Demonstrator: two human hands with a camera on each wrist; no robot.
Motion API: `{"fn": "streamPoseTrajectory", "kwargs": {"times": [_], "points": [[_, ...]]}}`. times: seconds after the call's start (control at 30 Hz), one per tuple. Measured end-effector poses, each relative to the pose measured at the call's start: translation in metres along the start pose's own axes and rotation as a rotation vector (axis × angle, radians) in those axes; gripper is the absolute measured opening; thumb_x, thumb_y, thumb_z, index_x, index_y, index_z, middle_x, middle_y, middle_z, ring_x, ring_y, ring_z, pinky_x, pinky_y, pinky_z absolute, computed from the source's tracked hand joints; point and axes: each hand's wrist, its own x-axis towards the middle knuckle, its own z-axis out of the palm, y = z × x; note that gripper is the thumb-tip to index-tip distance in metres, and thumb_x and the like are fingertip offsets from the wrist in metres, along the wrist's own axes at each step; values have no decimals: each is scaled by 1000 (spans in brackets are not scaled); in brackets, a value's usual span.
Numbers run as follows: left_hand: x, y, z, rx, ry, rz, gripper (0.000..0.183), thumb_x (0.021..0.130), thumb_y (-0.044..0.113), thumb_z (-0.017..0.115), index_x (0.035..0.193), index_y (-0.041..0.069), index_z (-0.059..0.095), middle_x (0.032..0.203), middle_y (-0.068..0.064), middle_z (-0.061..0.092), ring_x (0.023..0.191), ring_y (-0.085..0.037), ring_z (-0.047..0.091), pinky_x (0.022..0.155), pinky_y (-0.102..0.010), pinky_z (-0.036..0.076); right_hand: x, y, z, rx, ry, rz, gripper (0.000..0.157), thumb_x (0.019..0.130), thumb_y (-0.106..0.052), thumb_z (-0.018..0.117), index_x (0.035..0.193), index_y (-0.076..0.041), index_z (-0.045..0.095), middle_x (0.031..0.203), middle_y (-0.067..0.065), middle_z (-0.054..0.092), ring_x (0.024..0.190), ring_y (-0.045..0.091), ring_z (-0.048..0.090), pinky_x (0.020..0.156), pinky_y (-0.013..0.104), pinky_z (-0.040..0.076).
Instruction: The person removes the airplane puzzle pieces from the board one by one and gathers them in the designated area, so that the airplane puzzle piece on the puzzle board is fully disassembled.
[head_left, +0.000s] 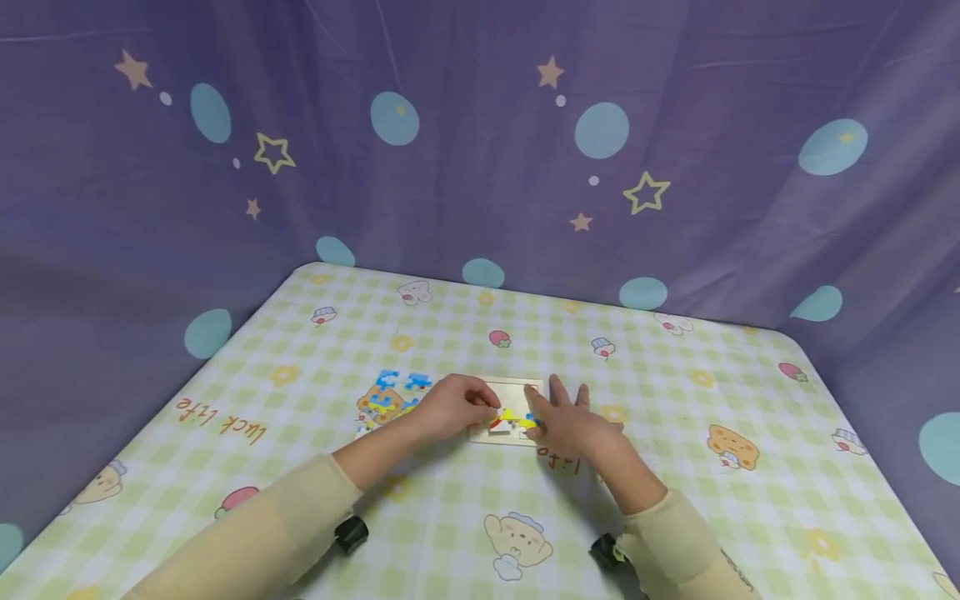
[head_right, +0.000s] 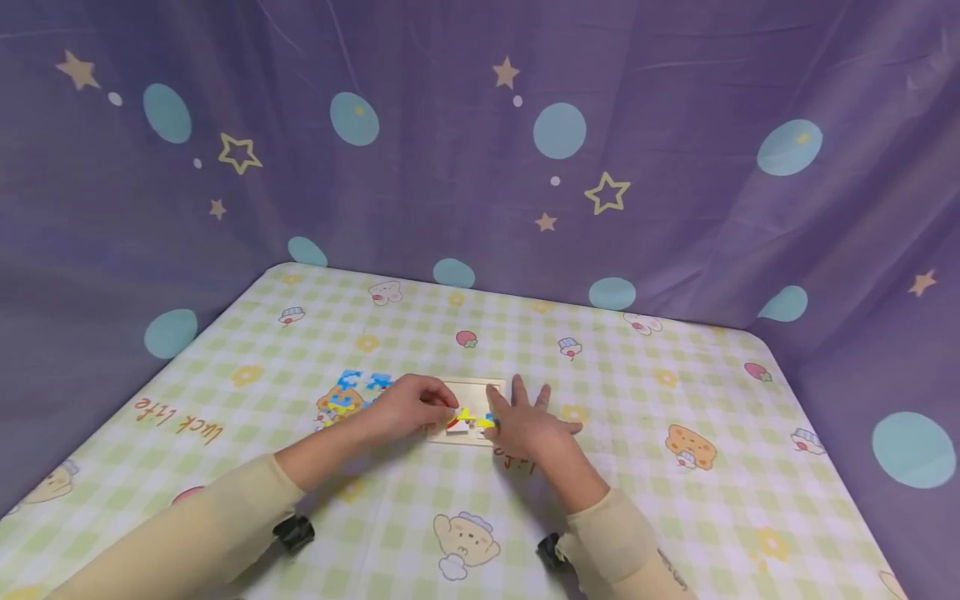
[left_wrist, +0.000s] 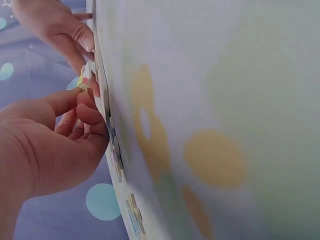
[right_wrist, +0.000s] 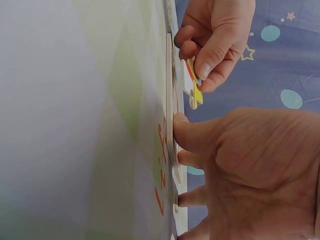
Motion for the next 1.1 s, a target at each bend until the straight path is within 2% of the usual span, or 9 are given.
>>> {"fn": "streamPoseTrajectory", "kwargs": {"times": [0.5,0.83,1.1], "points": [[-15,-18,-18,-19,13,-48,4,93,11,73,96,11,74,84,-2,66,74,-15,58,69,-28,49,0,1,0,10,3,-3,70,103,-44,55,163,-33,19,169,11,-5,148,52,-5,82,92,17],[-26,-26,-32,-51,-7,-14,8,94,11,71,100,6,73,85,-3,67,75,-15,58,66,-26,49,-2,1,0,23,-2,-12,70,104,-44,53,163,-33,17,169,11,-6,148,52,-6,83,92,16],[-34,-33,-45,-28,20,-42,8,94,13,73,100,7,74,85,-2,68,71,-18,58,61,-27,48,-4,1,-2,25,-8,-21,70,105,-41,53,163,-31,16,169,12,-6,148,53,-6,82,93,16]]}}
